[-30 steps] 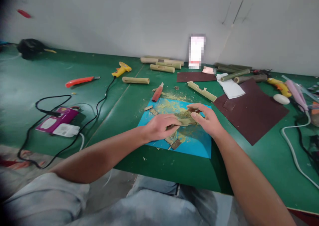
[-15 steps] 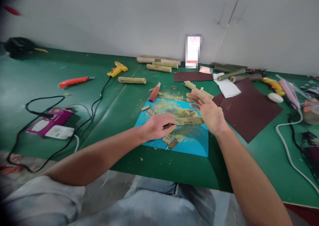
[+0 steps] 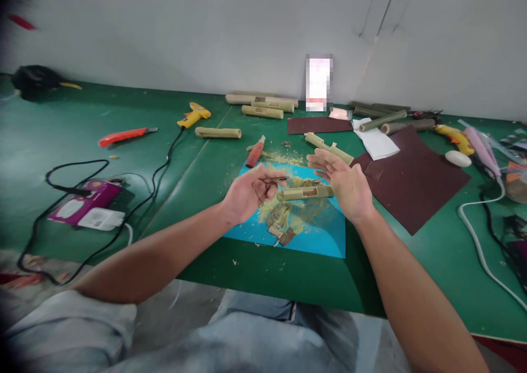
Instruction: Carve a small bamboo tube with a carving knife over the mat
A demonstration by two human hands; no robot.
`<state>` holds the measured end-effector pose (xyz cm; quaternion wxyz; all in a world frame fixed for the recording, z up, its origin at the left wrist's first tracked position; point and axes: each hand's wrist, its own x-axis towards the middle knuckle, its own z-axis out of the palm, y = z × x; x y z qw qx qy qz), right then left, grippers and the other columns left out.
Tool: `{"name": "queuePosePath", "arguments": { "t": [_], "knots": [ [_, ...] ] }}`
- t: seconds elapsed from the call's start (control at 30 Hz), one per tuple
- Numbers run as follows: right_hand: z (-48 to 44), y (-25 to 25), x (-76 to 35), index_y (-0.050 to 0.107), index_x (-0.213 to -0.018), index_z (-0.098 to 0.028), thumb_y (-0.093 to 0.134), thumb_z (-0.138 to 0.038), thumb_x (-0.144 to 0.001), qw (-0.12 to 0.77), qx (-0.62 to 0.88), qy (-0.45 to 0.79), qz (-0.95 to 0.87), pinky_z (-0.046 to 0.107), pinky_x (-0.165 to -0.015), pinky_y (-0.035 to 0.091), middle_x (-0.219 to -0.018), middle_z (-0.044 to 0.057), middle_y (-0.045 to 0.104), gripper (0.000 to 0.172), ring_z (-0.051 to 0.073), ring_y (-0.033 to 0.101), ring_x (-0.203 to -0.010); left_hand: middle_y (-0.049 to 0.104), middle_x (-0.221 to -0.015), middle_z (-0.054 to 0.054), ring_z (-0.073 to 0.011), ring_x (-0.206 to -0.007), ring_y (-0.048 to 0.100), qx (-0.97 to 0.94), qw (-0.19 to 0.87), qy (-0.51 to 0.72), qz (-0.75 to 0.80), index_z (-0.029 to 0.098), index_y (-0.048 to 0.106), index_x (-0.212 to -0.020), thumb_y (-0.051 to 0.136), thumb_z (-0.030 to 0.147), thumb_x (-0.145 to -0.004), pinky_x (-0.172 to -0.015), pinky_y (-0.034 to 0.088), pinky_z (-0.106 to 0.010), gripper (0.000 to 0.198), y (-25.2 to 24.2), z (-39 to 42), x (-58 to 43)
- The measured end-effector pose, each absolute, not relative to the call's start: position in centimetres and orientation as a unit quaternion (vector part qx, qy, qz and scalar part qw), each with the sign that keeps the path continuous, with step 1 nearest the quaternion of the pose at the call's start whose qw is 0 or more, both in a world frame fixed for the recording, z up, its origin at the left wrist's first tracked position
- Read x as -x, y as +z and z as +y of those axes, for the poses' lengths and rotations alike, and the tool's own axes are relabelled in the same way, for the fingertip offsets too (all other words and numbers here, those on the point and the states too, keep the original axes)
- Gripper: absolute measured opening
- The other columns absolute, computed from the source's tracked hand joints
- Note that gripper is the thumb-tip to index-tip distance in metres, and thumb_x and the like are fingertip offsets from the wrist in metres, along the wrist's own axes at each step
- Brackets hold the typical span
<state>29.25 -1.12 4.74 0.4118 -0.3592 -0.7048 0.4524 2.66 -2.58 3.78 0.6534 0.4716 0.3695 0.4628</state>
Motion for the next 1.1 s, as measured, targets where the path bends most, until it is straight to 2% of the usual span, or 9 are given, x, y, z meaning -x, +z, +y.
{"name": "queuePosePath", "arguments": {
  "t": [0.1,0.17,0.27,0.37,0.53,0.6,0.83,1.03,1.1],
  "knots": [
    [-1.2,4.6,-29.1,0.051,-0.156,-0.033,0.003,-0.091,-0.092,0.425,0.354,0.461,-0.695,0.06,-0.114,0.05,-0.157,0.01,0.061,0.098,0.036,0.059,-0.143,0.082,-0.108,-0.015,-0.0168,-0.069,0.065,-0.468,0.662,0.455,0.369,0.018,0.084,-0.108,0.04,0.073,-0.105,-0.056,0.052,-0.03,0.07,3.3,-2.0,-2.3],
    [-1.3,4.3,-29.0,0.06,-0.147,-0.033,0.018,-0.089,-0.096,0.456,0.347,0.448,-0.687,0.058,-0.113,0.052,-0.148,0.01,0.068,0.086,0.034,0.065,-0.135,0.082,-0.111,-0.013,-0.0196,-0.076,0.07,-0.486,0.652,0.446,0.373,0.021,0.082,-0.112,0.031,0.075,-0.107,-0.058,0.054,-0.031,0.075,3.0,-1.7,-2.2],
    [-1.6,3.9,-29.0,0.071,-0.131,-0.031,0.056,-0.071,-0.098,0.486,0.365,0.356,-0.71,0.052,-0.109,0.054,-0.13,0.009,0.076,0.053,0.031,0.07,-0.121,0.082,-0.108,-0.012,-0.0207,-0.08,0.072,-0.506,0.638,0.444,0.374,0.024,0.081,-0.118,0.027,0.076,-0.107,-0.058,0.053,-0.03,0.076,2.7,-1.5,-2.2],
    [-1.8,3.6,-29.0,0.073,-0.123,-0.03,0.063,-0.059,-0.099,0.457,0.399,0.258,-0.752,0.051,-0.103,0.057,-0.123,0.01,0.077,0.039,0.03,0.071,-0.113,0.082,-0.1,-0.014,-0.0192,-0.071,0.069,-0.518,0.625,0.442,0.381,0.02,0.082,-0.117,0.031,0.074,-0.107,-0.056,0.051,-0.03,0.076,2.6,-1.5,-2.2],
    [-1.7,2.9,-28.6,0.072,-0.127,-0.028,0.07,-0.049,-0.095,0.358,0.406,0.14,-0.829,0.059,-0.108,0.055,-0.13,0.013,0.074,0.038,0.036,0.067,-0.125,0.082,-0.098,-0.014,-0.0154,-0.064,0.064,-0.524,0.597,0.445,0.414,0.016,0.084,-0.104,0.056,0.067,-0.102,-0.054,0.049,-0.03,0.058,2.4,-1.6,-2.3],
    [-1.7,2.8,-28.4,0.071,-0.128,-0.029,0.071,-0.047,-0.094,0.331,0.399,0.132,-0.845,0.06,-0.108,0.055,-0.132,0.012,0.073,0.038,0.036,0.067,-0.126,0.082,-0.098,-0.015,-0.016,-0.065,0.064,-0.519,0.599,0.447,0.414,0.015,0.084,-0.103,0.057,0.069,-0.101,-0.055,0.049,-0.03,0.061,2.4,-1.5,-2.2],
    [-1.7,2.6,-28.3,0.07,-0.128,-0.028,0.071,-0.047,-0.095,0.333,0.381,0.128,-0.853,0.061,-0.106,0.055,-0.132,0.013,0.073,0.038,0.036,0.067,-0.125,0.083,-0.092,-0.016,-0.0182,-0.061,0.065,-0.56,0.629,0.392,0.37,0.019,0.086,-0.105,0.016,0.089,-0.099,-0.054,0.051,-0.032,0.099,3.4,-1.1,-1.8],
    [-1.6,2.2,-28.4,0.068,-0.13,-0.025,0.071,-0.046,-0.096,0.341,0.365,0.121,-0.858,0.058,-0.106,0.055,-0.134,0.016,0.071,0.04,0.036,0.067,-0.125,0.082,-0.089,-0.02,-0.0179,-0.056,0.063,-0.543,0.694,0.355,0.312,0.015,0.087,-0.1,-0.002,0.094,-0.091,-0.052,0.051,-0.032,0.12,4.4,-2.1,-1.8],
    [-1.5,2.2,-28.4,0.068,-0.13,-0.026,0.072,-0.047,-0.095,0.341,0.364,0.121,-0.858,0.058,-0.105,0.055,-0.134,0.015,0.072,0.041,0.036,0.067,-0.125,0.082,-0.088,-0.02,-0.0176,-0.055,0.062,-0.566,0.678,0.354,0.308,0.015,0.087,-0.099,-0.007,0.093,-0.091,-0.051,0.051,-0.033,0.122,4.3,-2.3,-1.9]
  ]
}}
